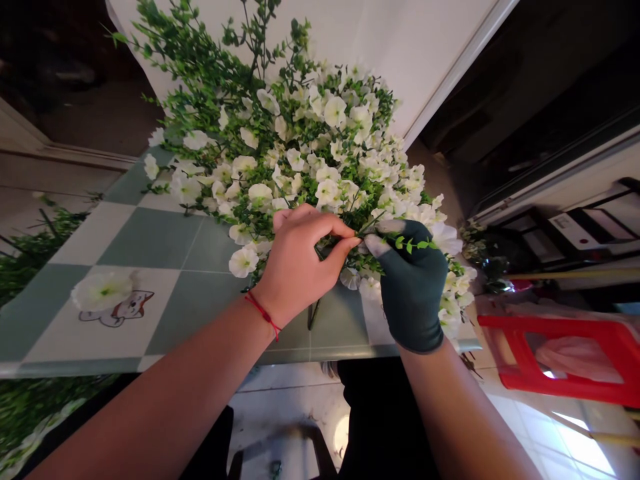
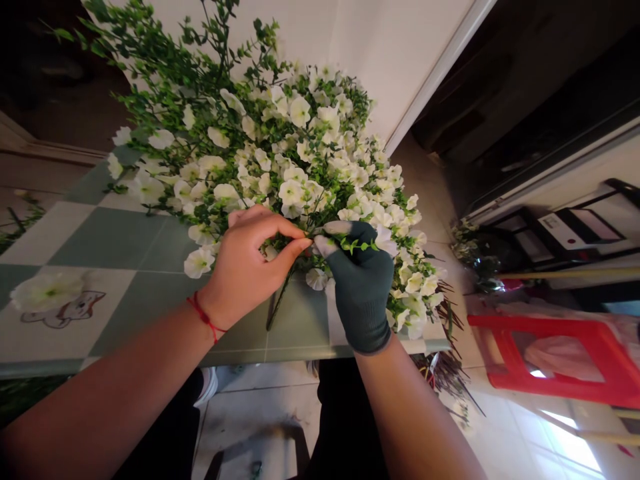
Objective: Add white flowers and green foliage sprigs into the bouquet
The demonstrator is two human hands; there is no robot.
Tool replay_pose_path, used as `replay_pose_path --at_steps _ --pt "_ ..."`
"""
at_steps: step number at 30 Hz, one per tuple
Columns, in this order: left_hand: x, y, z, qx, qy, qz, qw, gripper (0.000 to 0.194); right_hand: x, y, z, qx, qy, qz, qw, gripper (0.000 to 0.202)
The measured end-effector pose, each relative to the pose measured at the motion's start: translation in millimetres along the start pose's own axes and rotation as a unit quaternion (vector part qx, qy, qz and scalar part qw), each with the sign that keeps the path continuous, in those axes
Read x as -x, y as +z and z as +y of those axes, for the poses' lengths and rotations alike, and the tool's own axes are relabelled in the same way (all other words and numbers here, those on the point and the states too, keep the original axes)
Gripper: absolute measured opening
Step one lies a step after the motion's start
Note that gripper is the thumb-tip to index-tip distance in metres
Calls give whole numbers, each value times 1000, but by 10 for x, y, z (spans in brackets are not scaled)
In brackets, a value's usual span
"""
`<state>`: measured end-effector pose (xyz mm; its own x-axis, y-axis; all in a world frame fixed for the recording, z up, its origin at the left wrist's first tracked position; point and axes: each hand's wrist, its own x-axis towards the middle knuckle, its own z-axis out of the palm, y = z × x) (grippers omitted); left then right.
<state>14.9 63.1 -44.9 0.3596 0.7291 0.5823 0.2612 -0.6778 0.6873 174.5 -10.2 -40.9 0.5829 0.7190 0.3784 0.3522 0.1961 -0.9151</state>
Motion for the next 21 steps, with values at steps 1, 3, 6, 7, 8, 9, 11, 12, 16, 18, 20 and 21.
replay_pose_path --at_steps 1,3,6,7,8,9,11,12,16,18,20,21 --pt "-2 1 2 -2 2 0 1000 11 2 0 22 -16 7 -3 1000 24" --pt "-3 0 6 -5 5 -3 1000 12 6 -3 57 -34 20 -6 999 25" --pt "1 -7 12 -10 12 -3 1000 12 12 -9 80 -27 27 4 999 29" --pt "3 -10 15 -11 14 -4 1000 12 14 -10 82 -25 27 7 999 29" --pt "4 -13 17 -12 15 -5 1000 12 16 -10 83 -25 28 9 999 30" --pt "4 -15 19 -12 16 -7 1000 12 19 -10 84 -27 29 11 999 30" --pt "3 -18 22 -14 15 -12 1000 12 24 -7 86 -26 29 15 999 30" --pt "1 -18 23 -15 12 -13 1000 12 28 -5 86 -23 27 18 999 31" --pt "-4 -13 26 -21 1 -8 1000 12 45 17 79 -9 12 33 999 30" --pt "-1 -11 29 -23 5 -7 1000 12 51 30 71 -10 13 42 999 30" --pt "4 -11 32 -25 11 -8 1000 12 53 41 69 -4 13 52 999 31" --pt "6 -11 33 -26 13 -9 1000 12 51 43 71 -1 13 56 998 30"
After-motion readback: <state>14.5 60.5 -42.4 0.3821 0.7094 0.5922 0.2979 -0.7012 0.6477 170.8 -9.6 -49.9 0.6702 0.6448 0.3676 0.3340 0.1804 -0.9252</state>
